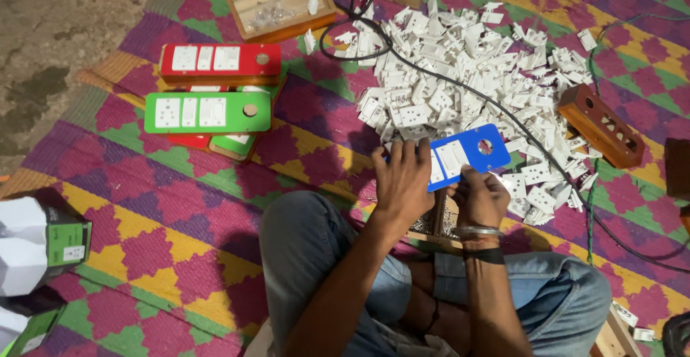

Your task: The person sits on a mat and assembles electrical switchboard components by inserting white plastic modules into a blue plastic frame and securing them with screws. The person then switches to a red frame and continues the same assembly process.

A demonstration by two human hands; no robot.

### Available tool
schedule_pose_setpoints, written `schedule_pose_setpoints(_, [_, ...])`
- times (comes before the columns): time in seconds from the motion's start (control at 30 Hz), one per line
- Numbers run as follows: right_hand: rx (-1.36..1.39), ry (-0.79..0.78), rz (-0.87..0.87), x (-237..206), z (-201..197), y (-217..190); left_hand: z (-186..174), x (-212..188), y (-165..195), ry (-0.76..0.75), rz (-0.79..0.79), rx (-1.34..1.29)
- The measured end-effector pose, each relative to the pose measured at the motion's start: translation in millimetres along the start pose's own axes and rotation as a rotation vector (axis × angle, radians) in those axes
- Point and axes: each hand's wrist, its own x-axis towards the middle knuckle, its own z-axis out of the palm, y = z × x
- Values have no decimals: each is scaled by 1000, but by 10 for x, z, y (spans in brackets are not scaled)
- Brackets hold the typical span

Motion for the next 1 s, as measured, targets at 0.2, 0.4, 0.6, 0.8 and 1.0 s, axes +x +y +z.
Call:
schedule_pose_setpoints(0.2, [-610, -204, -308, -127, -278, 489, -9, 36, -138, 50, -68, -10])
schedule_pose_setpoints(0.4, [-1456, -444, -620, -186, -126, 1061, -9, 22, -137, 83, -65, -21])
schedule_pose_setpoints(0.6, [-1162, -322, -602, -252, -285, 1062, -13, 38, -104, 50, -56, -7])
schedule_pose_setpoints(0.8, [-806, -307, -353, -238, -479, 780, -46, 35, -108, 0, -40, -45])
schedule_pose_setpoints(1.0, [-477, -387, -126, -191, -533, 345, -2, 18, -62, 8, -13, -33])
